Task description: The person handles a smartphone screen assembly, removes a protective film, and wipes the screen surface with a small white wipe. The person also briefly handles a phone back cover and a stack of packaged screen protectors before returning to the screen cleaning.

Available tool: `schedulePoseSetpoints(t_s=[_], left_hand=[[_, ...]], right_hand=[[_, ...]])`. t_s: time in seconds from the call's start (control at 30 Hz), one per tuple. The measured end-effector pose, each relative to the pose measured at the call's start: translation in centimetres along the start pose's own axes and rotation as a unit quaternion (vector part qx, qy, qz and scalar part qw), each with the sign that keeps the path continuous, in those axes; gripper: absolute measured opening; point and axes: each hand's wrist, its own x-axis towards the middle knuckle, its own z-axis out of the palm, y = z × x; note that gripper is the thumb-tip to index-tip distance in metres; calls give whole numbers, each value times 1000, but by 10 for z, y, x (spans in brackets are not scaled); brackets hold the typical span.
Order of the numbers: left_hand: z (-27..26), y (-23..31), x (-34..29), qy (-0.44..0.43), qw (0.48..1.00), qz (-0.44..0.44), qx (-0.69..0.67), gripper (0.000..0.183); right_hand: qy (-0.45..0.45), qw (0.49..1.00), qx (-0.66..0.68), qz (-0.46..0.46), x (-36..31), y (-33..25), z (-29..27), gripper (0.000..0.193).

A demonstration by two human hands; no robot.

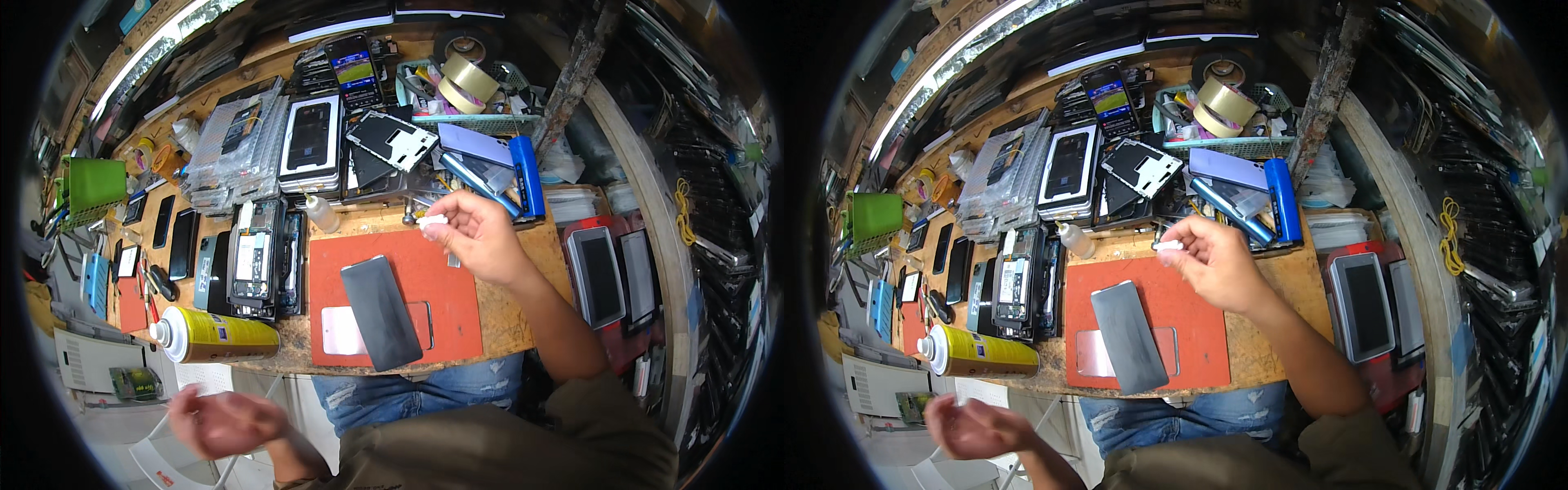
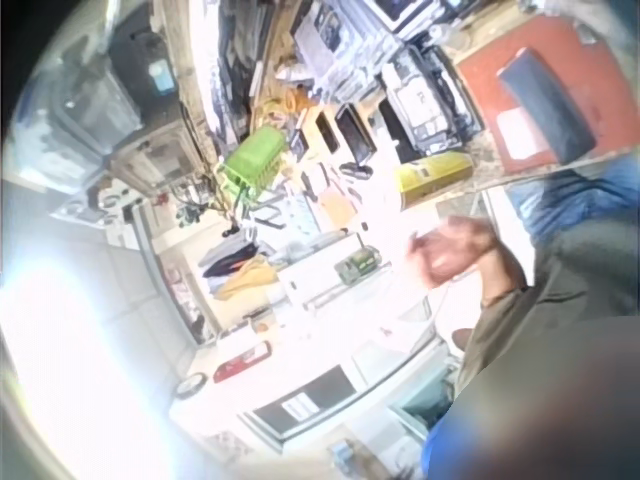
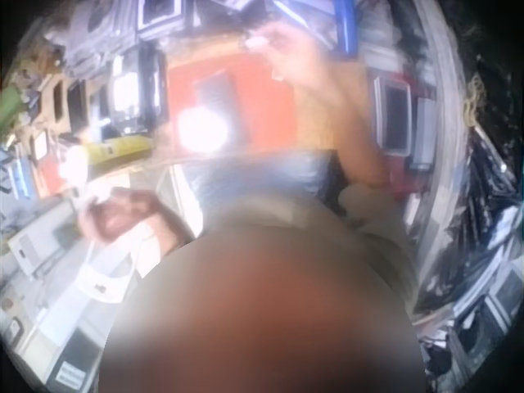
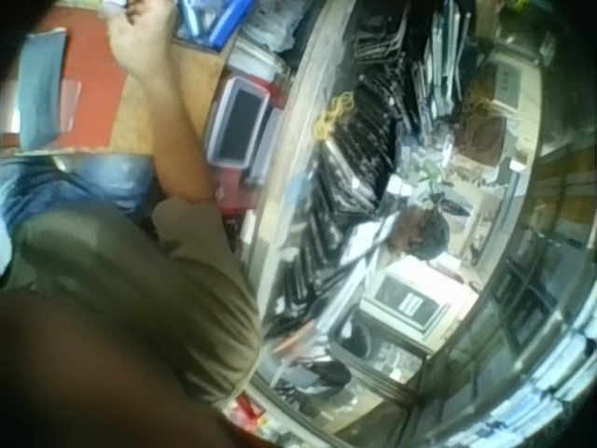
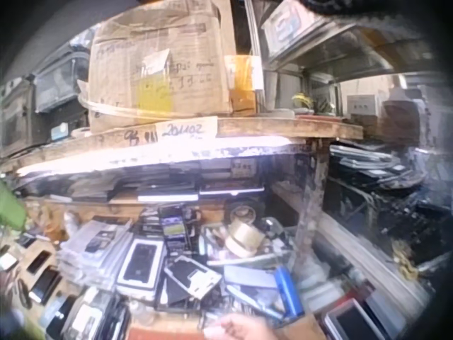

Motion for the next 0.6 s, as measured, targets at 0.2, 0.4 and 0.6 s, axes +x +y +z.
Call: schedulePoseSetpoints(t_s=[0.2,0.4,0.6], left_hand=[[81,96,-17,-444,788,-246,-347,33],[110,110,-20,-442,750,-298,-393,28],[111,105,-28,-405,676,-427,-444,22]], right_hand=[[-198,970,87,112,-14,-12,8,14],[-188,970,150,12,-9,-8,7,13],[-138,983,118,-6,-11,-10,12,12]])
